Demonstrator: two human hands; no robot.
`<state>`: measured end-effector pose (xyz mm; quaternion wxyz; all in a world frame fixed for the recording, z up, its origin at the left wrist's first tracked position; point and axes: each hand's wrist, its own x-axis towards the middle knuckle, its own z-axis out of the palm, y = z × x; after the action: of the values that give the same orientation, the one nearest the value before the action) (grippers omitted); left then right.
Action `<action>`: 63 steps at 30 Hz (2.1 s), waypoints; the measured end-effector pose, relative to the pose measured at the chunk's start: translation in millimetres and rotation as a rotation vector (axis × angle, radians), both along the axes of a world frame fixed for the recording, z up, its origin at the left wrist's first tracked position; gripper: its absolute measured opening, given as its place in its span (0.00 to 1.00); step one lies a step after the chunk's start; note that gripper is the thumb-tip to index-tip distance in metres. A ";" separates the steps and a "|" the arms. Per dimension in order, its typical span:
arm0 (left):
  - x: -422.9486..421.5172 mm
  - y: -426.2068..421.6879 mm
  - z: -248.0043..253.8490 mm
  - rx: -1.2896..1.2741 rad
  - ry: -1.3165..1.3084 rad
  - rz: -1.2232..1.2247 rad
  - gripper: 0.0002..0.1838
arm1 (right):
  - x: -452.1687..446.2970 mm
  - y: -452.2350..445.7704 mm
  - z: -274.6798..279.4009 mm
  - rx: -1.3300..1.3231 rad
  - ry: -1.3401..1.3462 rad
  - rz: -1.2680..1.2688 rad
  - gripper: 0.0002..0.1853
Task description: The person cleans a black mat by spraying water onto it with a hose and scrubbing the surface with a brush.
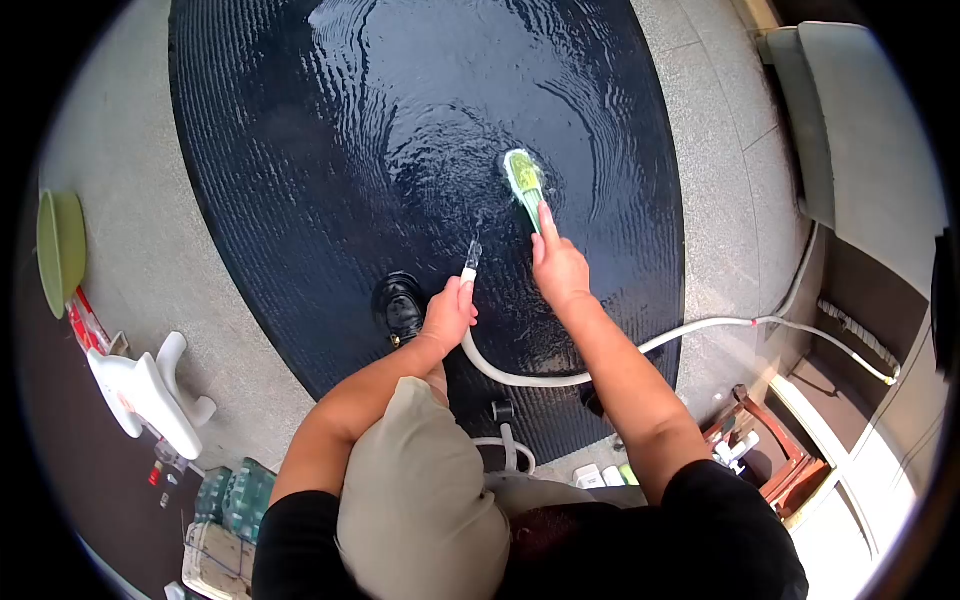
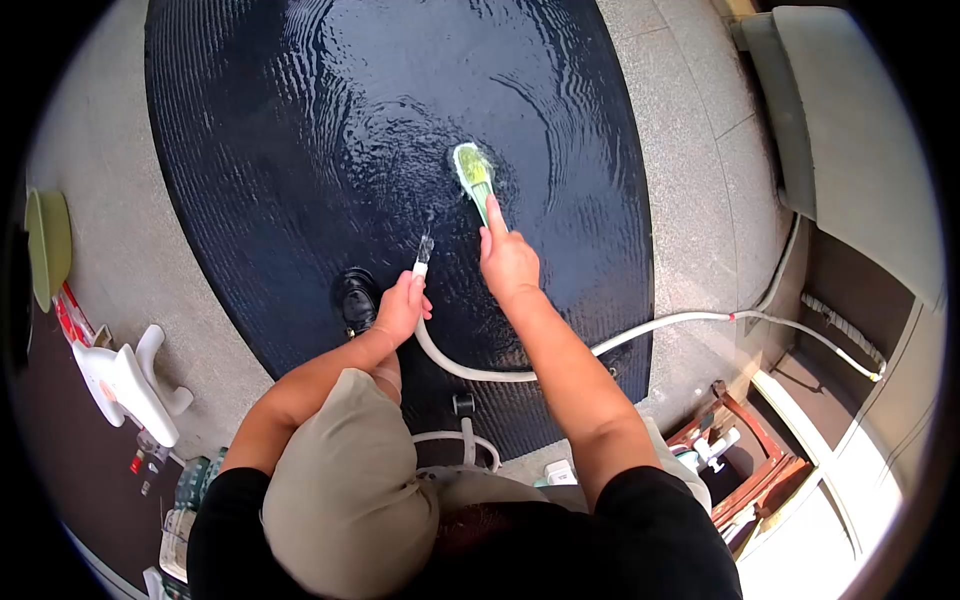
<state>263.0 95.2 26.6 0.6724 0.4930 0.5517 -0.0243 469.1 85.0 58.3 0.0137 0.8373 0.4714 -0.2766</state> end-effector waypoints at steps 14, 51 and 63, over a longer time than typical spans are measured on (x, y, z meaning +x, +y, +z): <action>-1.7 -3.7 -5.9 -0.035 -0.022 -0.059 0.15 | 4.0 -96.2 -1.3 -0.007 -0.015 -0.036 0.32; 47.9 57.5 -25.2 0.353 0.223 -0.468 0.20 | 52.4 73.6 -4.8 0.143 -0.059 -0.039 0.27; 46.1 68.1 -11.8 0.188 0.122 -0.380 0.20 | 67.4 80.3 -20.0 0.218 -0.211 -0.088 0.27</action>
<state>309.1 163.4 14.8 0.5721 0.6462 0.4884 -0.1287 536.5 165.3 38.3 -0.0400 0.8781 0.4574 -0.1348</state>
